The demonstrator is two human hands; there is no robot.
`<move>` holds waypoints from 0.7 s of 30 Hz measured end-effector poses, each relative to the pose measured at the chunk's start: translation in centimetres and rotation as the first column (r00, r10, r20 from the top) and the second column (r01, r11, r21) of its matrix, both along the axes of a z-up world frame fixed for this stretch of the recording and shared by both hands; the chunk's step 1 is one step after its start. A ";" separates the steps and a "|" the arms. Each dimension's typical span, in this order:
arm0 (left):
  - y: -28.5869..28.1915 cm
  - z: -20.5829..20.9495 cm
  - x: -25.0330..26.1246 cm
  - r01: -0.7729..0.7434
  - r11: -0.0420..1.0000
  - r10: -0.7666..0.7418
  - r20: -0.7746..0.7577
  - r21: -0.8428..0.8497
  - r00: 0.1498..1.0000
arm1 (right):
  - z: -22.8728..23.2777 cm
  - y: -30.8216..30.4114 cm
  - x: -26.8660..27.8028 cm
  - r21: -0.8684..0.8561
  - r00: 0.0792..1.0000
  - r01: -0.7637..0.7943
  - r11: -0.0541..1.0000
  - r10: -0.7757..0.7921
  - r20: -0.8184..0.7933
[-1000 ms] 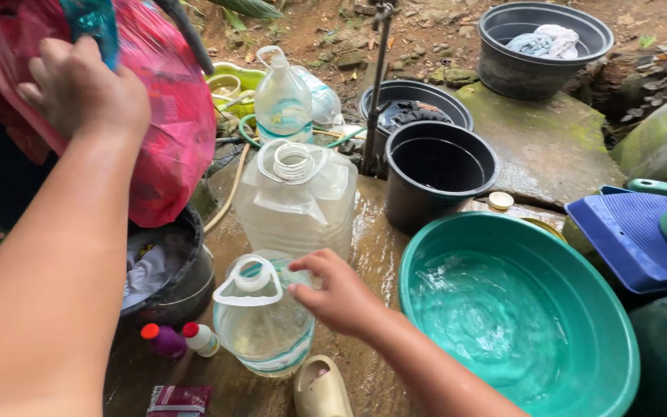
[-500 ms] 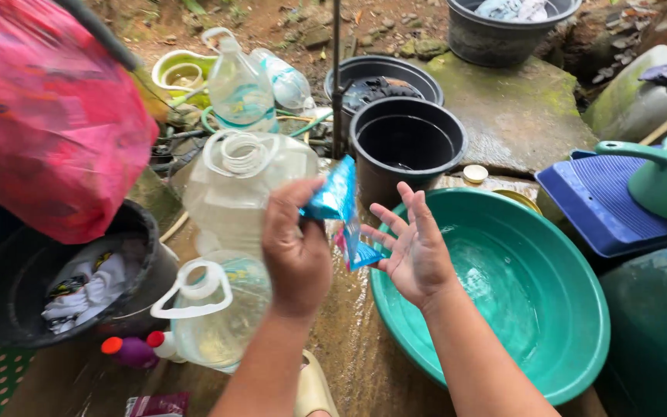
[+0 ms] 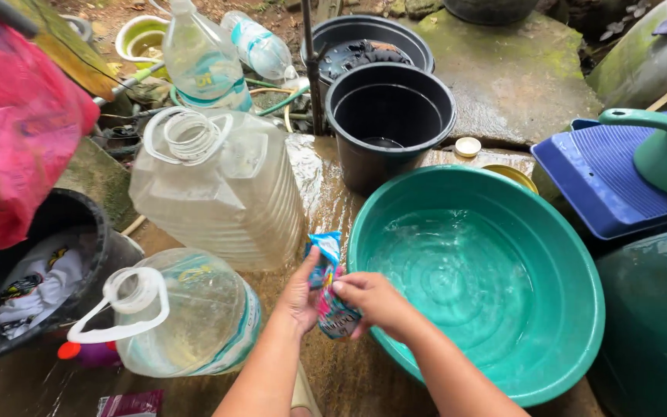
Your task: The person pours water from a large plastic bottle into a green basin and then opens multiple detergent sachets, emptying the contents into the water.
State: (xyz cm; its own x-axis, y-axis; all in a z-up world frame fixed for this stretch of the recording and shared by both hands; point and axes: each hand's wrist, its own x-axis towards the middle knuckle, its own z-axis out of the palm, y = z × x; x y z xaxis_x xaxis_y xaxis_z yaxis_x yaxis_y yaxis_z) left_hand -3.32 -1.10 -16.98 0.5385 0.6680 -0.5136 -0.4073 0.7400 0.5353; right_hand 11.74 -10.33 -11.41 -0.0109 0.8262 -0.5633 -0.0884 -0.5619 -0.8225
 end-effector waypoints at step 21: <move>4.2 0.4 2.6 0.745 0.616 0.104 -0.964 0.257 0.246 | -7.3 2.8 6.3 0.048 0.934 0.185 0.982 -0.160 -0.319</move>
